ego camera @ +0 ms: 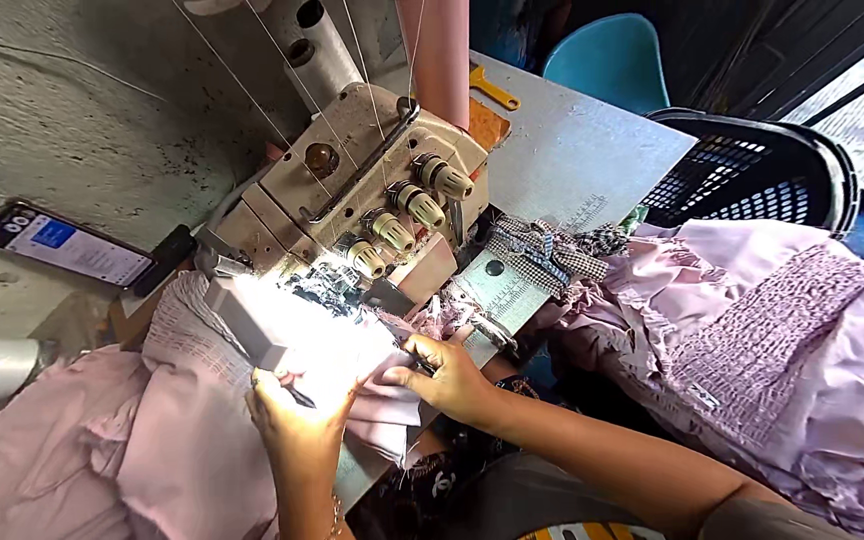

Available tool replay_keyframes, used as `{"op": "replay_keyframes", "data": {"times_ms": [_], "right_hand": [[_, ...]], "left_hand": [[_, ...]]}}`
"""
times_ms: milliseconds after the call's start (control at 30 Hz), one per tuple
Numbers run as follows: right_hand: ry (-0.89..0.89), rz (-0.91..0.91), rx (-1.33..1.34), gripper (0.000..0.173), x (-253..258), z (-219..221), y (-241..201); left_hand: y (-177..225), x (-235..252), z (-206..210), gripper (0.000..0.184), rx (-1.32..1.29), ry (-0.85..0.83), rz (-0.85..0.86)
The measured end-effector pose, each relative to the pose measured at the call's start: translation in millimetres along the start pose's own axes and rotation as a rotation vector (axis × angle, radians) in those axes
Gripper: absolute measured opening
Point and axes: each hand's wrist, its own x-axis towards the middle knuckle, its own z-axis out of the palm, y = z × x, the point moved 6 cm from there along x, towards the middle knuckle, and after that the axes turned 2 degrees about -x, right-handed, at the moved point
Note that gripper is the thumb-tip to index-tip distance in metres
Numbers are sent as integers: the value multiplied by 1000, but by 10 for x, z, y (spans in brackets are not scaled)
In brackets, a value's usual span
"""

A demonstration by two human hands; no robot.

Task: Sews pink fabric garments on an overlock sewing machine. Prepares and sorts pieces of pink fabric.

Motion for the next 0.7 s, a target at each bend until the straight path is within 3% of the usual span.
{"op": "replay_keyframes", "data": {"times_ms": [167, 233, 300, 367, 433, 467, 533, 600, 700], "right_hand": [[-28, 39, 2, 22, -27, -104, -81], [-35, 116, 67, 21, -3, -101, -61], [-14, 139, 114, 28, 20, -58, -36], [15, 77, 43, 35, 33, 27, -10], [78, -37, -154, 39, 27, 113, -19], [110, -102, -241, 39, 13, 151, -17], [149, -174, -314, 40, -26, 194, 7], [158, -176, -298, 41, -51, 203, 34], [157, -180, -227, 44, -61, 193, 51]], "left_hand": [[86, -64, 49, 55, 34, -6, 3], [127, -60, 37, 70, 55, 9, 0], [51, -11, 65, 102, -9, -52, -31], [-209, 133, 140, 106, -220, -143, -65], [-439, 316, 141, 90, -320, -231, -34], [-462, 382, 106, 79, -293, -271, 4], [-357, 425, 11, 73, -96, -306, 115], [-155, 378, -76, 66, 107, -281, 178], [92, 245, -169, 45, 167, -174, 180]]}}
